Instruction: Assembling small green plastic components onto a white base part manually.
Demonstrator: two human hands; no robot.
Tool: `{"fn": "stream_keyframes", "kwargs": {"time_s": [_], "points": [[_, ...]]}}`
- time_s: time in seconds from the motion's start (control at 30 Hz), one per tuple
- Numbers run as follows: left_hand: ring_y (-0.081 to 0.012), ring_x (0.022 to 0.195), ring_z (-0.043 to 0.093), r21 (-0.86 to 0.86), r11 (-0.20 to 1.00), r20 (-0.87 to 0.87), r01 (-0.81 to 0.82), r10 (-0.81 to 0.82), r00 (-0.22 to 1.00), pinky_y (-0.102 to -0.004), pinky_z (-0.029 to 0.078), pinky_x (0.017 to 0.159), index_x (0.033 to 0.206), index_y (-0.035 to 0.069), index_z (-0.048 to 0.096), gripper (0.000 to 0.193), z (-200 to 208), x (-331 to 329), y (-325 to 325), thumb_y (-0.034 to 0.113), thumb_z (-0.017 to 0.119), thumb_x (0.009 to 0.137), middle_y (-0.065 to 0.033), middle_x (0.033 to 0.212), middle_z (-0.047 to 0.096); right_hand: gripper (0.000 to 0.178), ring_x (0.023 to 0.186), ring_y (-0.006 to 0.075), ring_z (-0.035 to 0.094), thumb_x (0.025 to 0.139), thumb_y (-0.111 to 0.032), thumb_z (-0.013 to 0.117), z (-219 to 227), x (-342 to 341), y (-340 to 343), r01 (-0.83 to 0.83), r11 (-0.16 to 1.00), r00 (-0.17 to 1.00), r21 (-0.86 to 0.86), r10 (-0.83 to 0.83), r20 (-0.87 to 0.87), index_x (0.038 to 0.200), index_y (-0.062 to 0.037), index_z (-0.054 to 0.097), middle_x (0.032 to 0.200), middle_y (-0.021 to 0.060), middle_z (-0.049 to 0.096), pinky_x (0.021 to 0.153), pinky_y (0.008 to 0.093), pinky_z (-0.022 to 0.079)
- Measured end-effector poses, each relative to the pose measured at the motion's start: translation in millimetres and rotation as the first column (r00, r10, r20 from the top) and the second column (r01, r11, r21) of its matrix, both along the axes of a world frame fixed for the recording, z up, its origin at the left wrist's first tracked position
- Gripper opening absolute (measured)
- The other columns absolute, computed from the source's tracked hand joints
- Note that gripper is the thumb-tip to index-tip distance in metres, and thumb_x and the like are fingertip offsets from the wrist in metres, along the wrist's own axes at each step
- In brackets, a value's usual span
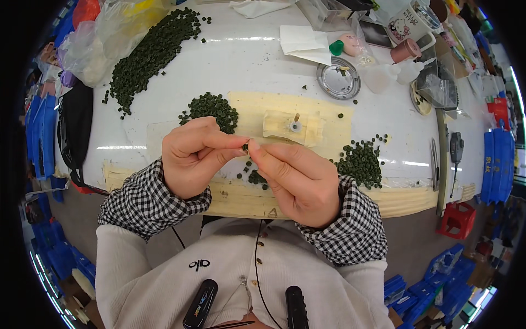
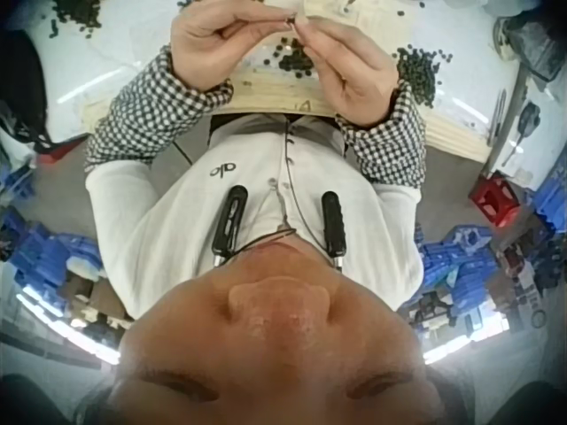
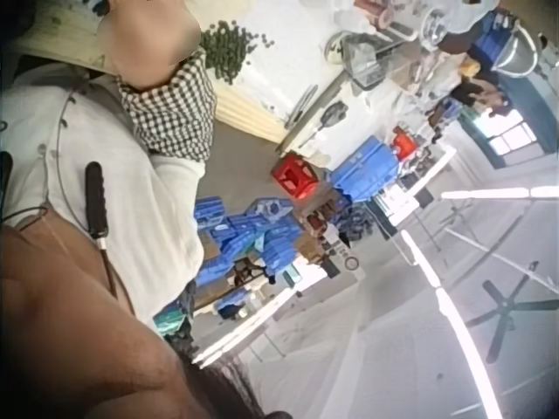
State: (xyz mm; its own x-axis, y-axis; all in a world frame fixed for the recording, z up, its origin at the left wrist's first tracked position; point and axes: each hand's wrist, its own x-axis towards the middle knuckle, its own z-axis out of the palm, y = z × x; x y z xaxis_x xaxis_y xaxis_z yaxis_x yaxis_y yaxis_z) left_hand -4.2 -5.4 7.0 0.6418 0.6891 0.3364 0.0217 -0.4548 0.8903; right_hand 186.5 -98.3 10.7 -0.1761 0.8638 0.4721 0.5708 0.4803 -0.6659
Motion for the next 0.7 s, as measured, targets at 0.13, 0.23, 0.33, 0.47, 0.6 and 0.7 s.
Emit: {"fn": "stream_keyframes", "kwargs": {"time_s": [0.13, 0.23, 0.33, 0.47, 0.6, 0.7], "points": [[-0.0069, 0.054, 0.036, 0.029, 1.000, -0.036, -0.007, 0.008, 0.999, -0.0238, 0.029, 0.050, 0.097, 0.003, 0.072, 0.020, -0.1, 2.4, 3.1, -0.004, 0.071, 0.079, 0.0035, 0.059, 0.043, 0.037, 0.080, 0.0247, 0.065, 0.081, 0.006, 0.065, -1.4, -0.5, -0.4, 0.064, 0.998, 0.998, 0.015, -0.064, 0.029, 0.117, 0.0025, 0.063, 0.099, 0.0146, 0.064, 0.069, 0.0289, 0.055], [-0.0075, 0.052, 0.033, -0.052, 0.999, -0.058, -0.010, 0.007, 0.998, -0.0243, 0.027, 0.050, 0.094, 0.004, 0.071, 0.016, 0.2, 4.4, 5.2, 0.001, 0.072, 0.079, 0.0034, 0.058, 0.038, 0.035, 0.079, 0.0240, 0.066, 0.081, 0.005, 0.065, -5.1, -1.1, -1.6, 0.185, 0.982, 0.983, 0.048, -0.185, -0.003, 0.116, 0.0021, 0.064, 0.096, 0.0140, 0.064, 0.068, 0.0283, 0.054], [-0.0091, 0.051, 0.032, -0.040, 0.981, -0.217, 0.189, -0.193, 0.957, -0.0250, 0.027, 0.049, 0.094, 0.005, 0.071, 0.016, 0.7, 2.4, 10.5, 0.004, 0.074, 0.077, 0.0019, 0.058, 0.038, 0.031, 0.078, 0.0206, 0.066, 0.084, 0.004, 0.064, -8.4, 6.5, -4.6, 0.362, 0.928, 0.931, 0.091, -0.353, -0.094, 0.114, 0.0013, 0.065, 0.091, 0.0134, 0.065, 0.067, 0.0263, 0.053], [-0.0158, 0.051, 0.044, -0.011, 0.949, -0.311, 0.315, -0.302, 0.901, -0.0286, 0.038, 0.050, 0.088, 0.005, 0.069, 0.014, -12.0, 4.4, 5.6, 0.005, 0.073, 0.075, -0.0039, 0.063, 0.048, 0.026, 0.074, 0.0172, 0.066, 0.085, 0.003, 0.064, -8.7, 5.0, -4.6, 0.368, 0.924, 0.929, 0.108, -0.359, -0.091, 0.111, 0.0023, 0.067, 0.085, 0.0124, 0.065, 0.064, 0.0238, 0.052], [-0.0127, 0.053, 0.045, -0.025, 0.936, -0.352, 0.351, -0.337, 0.873, -0.0269, 0.039, 0.051, 0.093, 0.004, 0.067, 0.016, -9.0, 3.7, 6.9, 0.004, 0.070, 0.078, -0.0021, 0.064, 0.048, 0.026, 0.072, 0.0163, 0.065, 0.084, 0.003, 0.064, -11.6, 3.2, -4.2, 0.386, 0.915, 0.921, 0.119, -0.375, -0.107, 0.110, 0.0026, 0.067, 0.082, 0.0117, 0.066, 0.063, 0.0233, 0.051], [-0.0062, 0.056, 0.038, -0.362, 0.884, -0.243, 0.297, -0.397, 0.885, -0.0223, 0.034, 0.052, 0.099, 0.003, 0.063, 0.017, 2.1, 0.9, 14.0, 0.006, 0.068, 0.083, 0.0034, 0.064, 0.040, 0.026, 0.072, 0.0160, 0.065, 0.084, 0.004, 0.064, -12.3, 3.9, -5.4, 0.392, 0.913, 0.919, 0.116, -0.381, -0.107, 0.110, 0.0025, 0.067, 0.082, 0.0117, 0.066, 0.064, 0.0231, 0.051]]}}
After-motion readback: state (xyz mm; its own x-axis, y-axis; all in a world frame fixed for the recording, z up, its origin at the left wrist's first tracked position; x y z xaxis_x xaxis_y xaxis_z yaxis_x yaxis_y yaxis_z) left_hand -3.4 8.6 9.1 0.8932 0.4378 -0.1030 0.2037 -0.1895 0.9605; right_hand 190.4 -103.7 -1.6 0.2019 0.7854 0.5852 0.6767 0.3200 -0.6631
